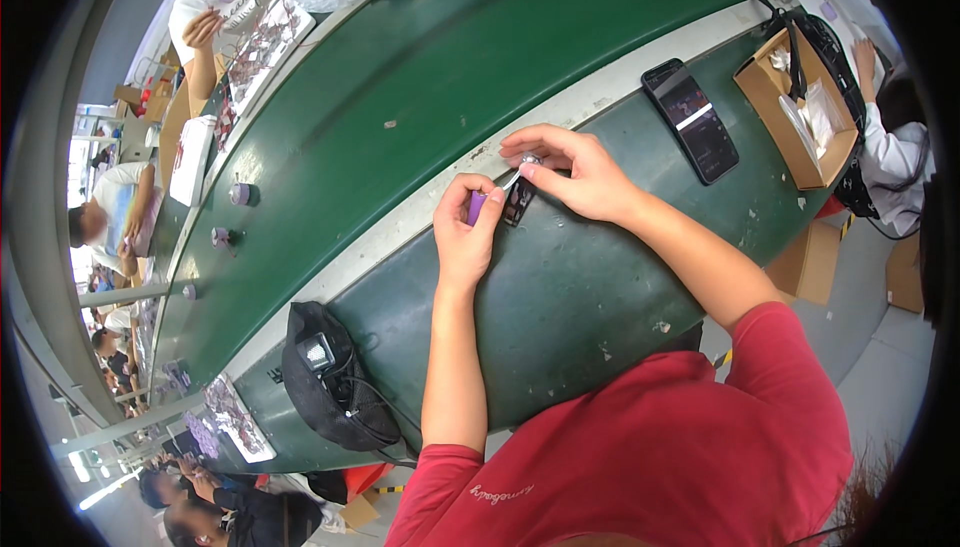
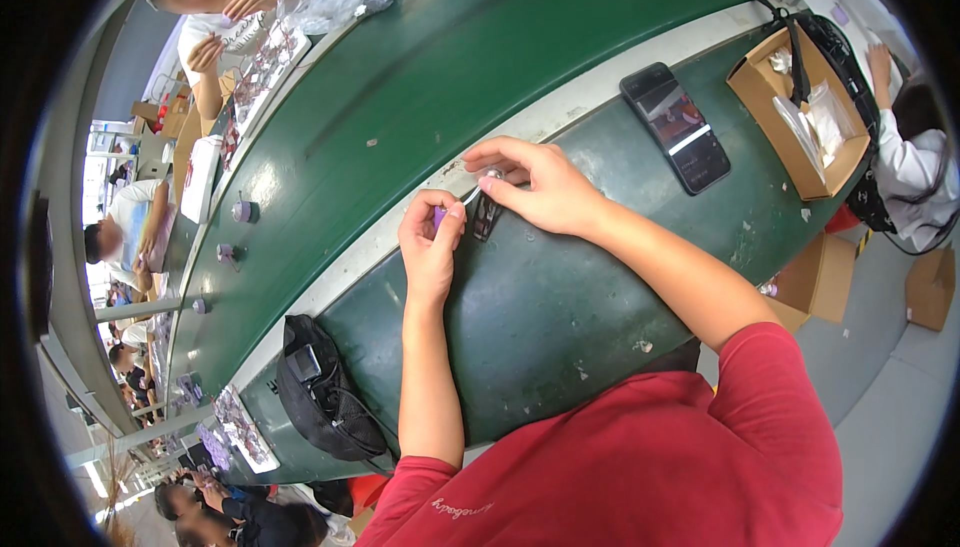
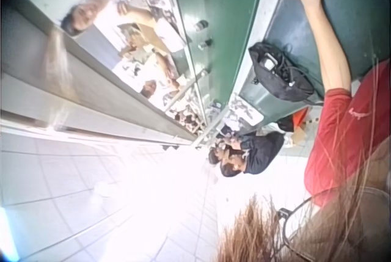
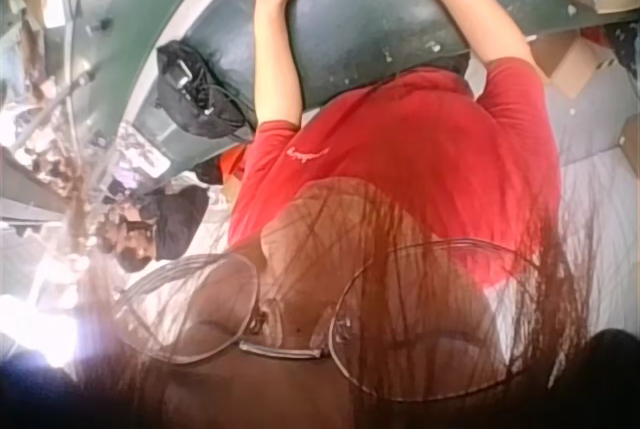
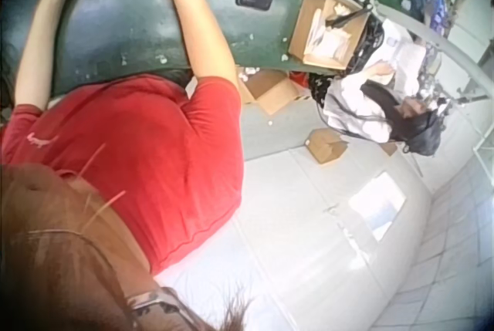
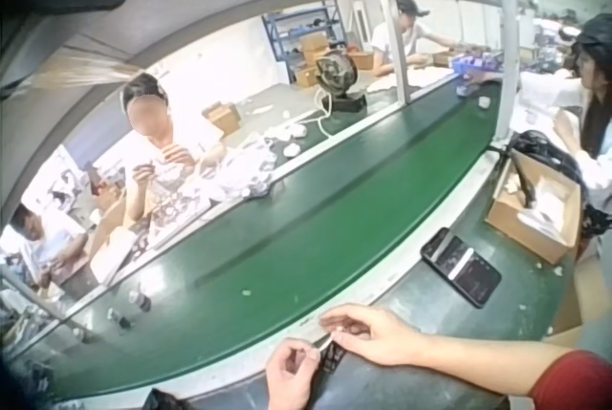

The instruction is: Assembling small electronic connectors and wires at a factory workstation.

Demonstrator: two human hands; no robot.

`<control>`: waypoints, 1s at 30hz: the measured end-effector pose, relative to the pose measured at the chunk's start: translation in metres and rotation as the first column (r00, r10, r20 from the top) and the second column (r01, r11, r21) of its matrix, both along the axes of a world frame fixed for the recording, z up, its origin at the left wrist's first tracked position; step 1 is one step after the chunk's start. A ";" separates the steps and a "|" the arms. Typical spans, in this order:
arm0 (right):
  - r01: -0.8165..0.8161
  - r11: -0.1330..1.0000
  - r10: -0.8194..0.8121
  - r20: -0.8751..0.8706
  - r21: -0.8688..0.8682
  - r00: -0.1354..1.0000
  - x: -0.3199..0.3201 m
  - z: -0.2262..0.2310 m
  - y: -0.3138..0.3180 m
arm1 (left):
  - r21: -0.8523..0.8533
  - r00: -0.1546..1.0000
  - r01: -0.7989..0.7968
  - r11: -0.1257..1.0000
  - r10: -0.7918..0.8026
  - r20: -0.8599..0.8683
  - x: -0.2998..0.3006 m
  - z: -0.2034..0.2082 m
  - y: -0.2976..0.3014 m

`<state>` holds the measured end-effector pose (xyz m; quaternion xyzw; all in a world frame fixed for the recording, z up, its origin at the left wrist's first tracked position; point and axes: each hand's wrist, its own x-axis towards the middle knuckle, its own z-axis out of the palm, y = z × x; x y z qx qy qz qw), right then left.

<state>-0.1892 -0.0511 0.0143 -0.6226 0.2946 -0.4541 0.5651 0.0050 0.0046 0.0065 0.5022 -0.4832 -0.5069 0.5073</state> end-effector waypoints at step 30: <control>0.219 0.976 -0.217 -0.086 0.014 0.972 -0.004 0.003 0.000 | -0.070 0.956 -0.126 0.989 0.140 0.257 -0.016 0.002 0.000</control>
